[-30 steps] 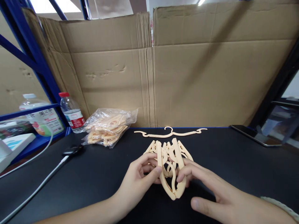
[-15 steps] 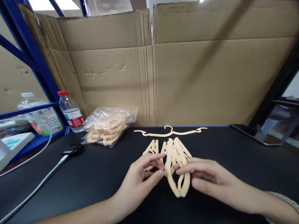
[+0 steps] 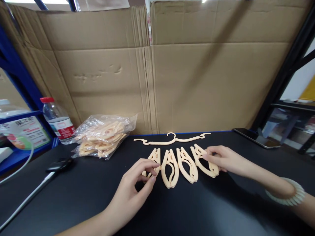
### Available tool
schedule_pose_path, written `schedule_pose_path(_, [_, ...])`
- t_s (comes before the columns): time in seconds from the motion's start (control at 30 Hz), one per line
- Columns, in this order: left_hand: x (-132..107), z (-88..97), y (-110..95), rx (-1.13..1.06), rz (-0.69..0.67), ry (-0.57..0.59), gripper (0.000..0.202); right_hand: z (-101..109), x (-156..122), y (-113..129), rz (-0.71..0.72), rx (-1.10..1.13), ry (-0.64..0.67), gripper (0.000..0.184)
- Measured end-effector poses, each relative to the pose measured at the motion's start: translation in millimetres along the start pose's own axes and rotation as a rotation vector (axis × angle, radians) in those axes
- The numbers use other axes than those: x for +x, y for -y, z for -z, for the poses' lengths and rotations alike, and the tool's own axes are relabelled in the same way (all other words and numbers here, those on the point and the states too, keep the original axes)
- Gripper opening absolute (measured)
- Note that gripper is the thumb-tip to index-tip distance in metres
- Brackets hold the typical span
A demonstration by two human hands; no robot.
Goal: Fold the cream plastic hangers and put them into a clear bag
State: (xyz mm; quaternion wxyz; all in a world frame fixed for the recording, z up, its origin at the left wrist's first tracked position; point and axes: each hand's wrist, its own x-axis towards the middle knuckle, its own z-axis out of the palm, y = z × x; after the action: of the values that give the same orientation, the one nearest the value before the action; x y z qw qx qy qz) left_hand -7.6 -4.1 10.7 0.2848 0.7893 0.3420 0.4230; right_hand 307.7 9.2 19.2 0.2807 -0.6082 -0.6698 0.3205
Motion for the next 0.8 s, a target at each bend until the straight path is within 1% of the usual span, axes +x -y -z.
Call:
schedule_pose_path(0.1, [0.1, 0.2, 0.1, 0.004, 0.012, 0.0, 0.018, -3.6, -5.5, 3.7, 0.072, -0.084, -0.021, 0.041])
schedule_pose_path(0.23, [-0.4, -0.5, 0.4, 0.008, 0.01, 0.009, 0.019, -4.9, -7.0, 4.3, 0.075, -0.098, 0.008, 0.04])
schedule_pose_path(0.3, [0.7, 0.5, 1.3, 0.023, -0.001, 0.007, 0.018, -2.6, -4.8, 1.8, 0.107, -0.136, -0.048, 0.041])
schedule_pose_path(0.37, [2.5, 3.2, 3.5, 0.069, -0.028, 0.007, 0.017, 1.7, -0.7, -2.7, 0.151, -0.224, -0.139, 0.038])
schedule_pose_path(0.43, [3.7, 6.9, 6.8, 0.153, -0.062, 0.024, 0.018, 7.0, 5.4, -9.6, 0.188, -0.294, -0.213, 0.034])
schedule_pose_path(0.47, [3.6, 8.5, 8.6, 0.2, -0.072, 0.046, 0.022, 9.6, 9.0, -14.1, 0.204, -0.308, -0.234, 0.032])
schedule_pose_path(0.57, [-0.4, 10.1, 13.0, 0.29, -0.066, 0.122, 0.042, 15.8, 22.2, -31.2, 0.287, -0.329, -0.269, 0.029])
schedule_pose_path(0.6, [-2.4, 9.3, 14.0, 0.303, -0.058, 0.136, 0.046, 17.1, 27.2, -37.6, 0.317, -0.352, -0.277, 0.029])
schedule_pose_path(0.7, [-6.8, 5.7, 16.6, 0.33, -0.054, 0.136, 0.046, 19.3, 43.9, -56.1, 0.385, -0.485, -0.275, 0.038])
schedule_pose_path(0.8, [-5.0, 5.1, 20.3, 0.347, -0.053, 0.142, 0.046, 20.1, 60.8, -69.0, 0.422, -0.581, -0.227, 0.047])
